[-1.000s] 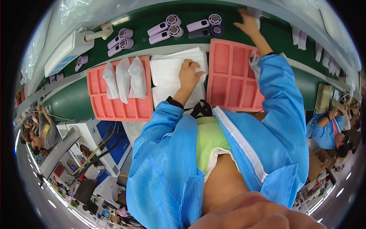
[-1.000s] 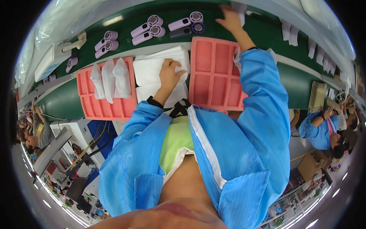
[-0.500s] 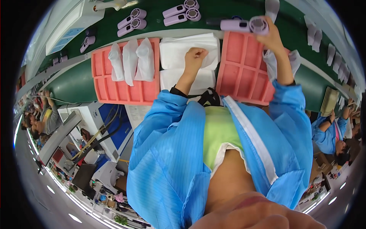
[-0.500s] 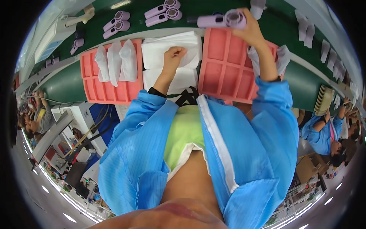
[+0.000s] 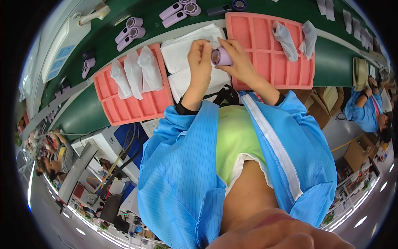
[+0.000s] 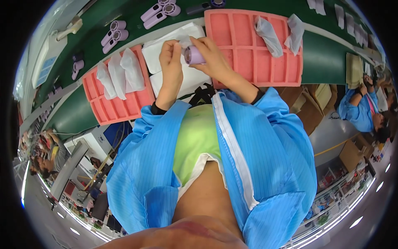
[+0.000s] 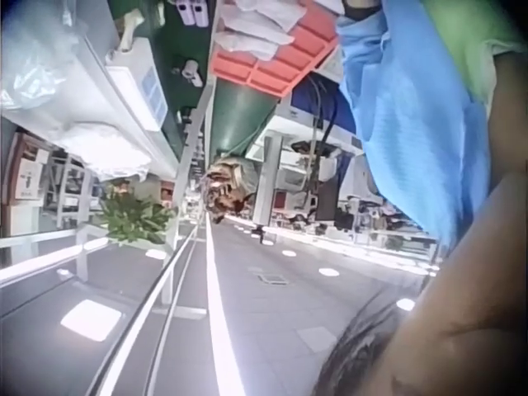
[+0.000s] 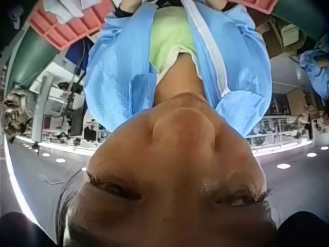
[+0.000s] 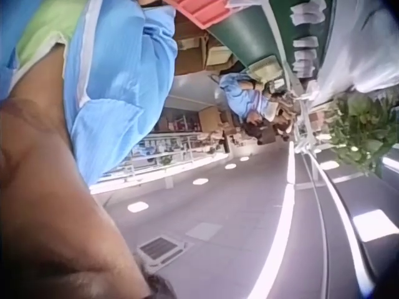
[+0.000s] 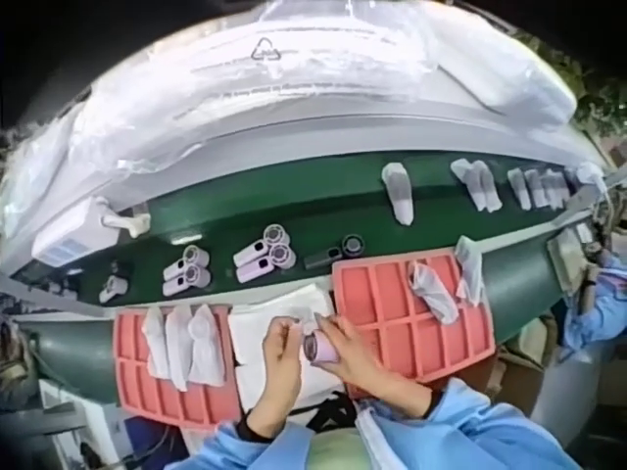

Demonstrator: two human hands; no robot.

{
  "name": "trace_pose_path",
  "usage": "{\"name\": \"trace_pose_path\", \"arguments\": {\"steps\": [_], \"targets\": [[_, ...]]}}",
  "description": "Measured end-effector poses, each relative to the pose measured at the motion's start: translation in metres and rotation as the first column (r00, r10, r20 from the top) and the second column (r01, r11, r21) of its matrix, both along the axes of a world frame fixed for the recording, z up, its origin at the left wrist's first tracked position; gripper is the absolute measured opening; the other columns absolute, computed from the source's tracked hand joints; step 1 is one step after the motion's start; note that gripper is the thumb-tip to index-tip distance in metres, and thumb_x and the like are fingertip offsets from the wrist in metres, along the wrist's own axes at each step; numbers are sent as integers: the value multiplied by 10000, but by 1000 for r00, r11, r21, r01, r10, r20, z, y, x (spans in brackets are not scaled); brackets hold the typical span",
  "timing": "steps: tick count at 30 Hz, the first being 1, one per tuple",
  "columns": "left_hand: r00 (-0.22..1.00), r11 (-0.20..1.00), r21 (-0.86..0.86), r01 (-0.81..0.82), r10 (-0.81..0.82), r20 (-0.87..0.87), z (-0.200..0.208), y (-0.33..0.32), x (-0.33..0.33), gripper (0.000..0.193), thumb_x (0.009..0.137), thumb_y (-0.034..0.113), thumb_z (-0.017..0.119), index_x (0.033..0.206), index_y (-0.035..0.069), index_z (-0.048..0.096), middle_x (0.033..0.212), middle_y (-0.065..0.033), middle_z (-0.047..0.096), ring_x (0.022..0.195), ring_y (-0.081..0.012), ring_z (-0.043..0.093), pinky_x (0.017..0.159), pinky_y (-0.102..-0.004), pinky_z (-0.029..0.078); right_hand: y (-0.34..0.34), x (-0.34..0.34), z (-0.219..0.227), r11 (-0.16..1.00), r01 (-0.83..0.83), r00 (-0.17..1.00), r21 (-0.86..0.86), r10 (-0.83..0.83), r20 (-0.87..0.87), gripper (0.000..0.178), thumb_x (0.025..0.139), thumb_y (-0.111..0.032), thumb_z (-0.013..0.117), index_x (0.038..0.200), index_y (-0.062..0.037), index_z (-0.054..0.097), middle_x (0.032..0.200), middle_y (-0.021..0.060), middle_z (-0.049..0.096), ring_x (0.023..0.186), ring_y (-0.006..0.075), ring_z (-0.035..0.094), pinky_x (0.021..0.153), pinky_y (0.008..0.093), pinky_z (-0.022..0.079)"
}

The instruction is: The person places a pink tray on the table, then repeatedly picks up a purple handheld fan, wraps it in a white foam sheet, and places it into the tray.

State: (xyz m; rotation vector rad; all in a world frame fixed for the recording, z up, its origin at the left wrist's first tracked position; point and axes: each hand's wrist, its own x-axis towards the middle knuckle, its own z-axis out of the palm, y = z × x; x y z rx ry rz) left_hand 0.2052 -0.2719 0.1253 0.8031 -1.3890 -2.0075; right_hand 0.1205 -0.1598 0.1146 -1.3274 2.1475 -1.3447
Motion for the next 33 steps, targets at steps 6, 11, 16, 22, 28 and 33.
{"name": "trace_pose_path", "arguments": {"steps": [6,11,16,22,28,33], "targets": [[980,733,-651,198,-132,150,23,17,6,91,822,16,599,912,35,604,793,-63,590,693,-201,566,603,-273,457,-5,-10,16,998,70,985,0,-69,-161,751,653,-56,751,1337,-79,443,1092,160,513,985,344,538,799,382,476],[997,541,-839,62,-67,30,18,29,10,256,744,-18,628,988,61,631,954,-96,585,763,-275,596,647,-313,491,-2,-22,19,978,180,970,104,-158,-186,763,648,-86,756,1336,-61,427,1108,166,512,984,352,534,816,390,474],[980,616,-775,145,20,199,35,21,-8,315,687,3,692,991,73,650,1094,-105,550,927,-282,582,724,-339,496,1,-16,14,954,294,955,59,-296,26,742,664,-138,744,1323,-40,416,1164,168,514,1051,317,538,869,370,461],[928,707,-610,357,-340,150,37,-33,-6,440,616,73,786,1033,96,646,1138,-99,520,1074,-290,517,840,-370,460,15,-19,59,987,126,988,-102,-116,99,598,722,-160,715,1252,-23,475,1160,156,572,1089,262,563,886,354,454],[971,858,-473,199,-237,-21,41,-14,-6,468,562,163,856,984,128,657,1196,-89,462,1114,-265,478,910,-376,397,22,-30,21,999,-40,965,37,29,262,480,726,-129,697,1157,3,535,963,169,639,945,326,621,798,390,490],[994,711,-697,-91,108,-20,40,2,-28,415,586,192,858,930,108,642,1177,-94,448,1124,-273,446,911,-373,380,9,-31,30,977,195,980,81,-198,20,483,707,-86,688,1142,24,508,895,225,630,852,428,607,715,446,498]]}}
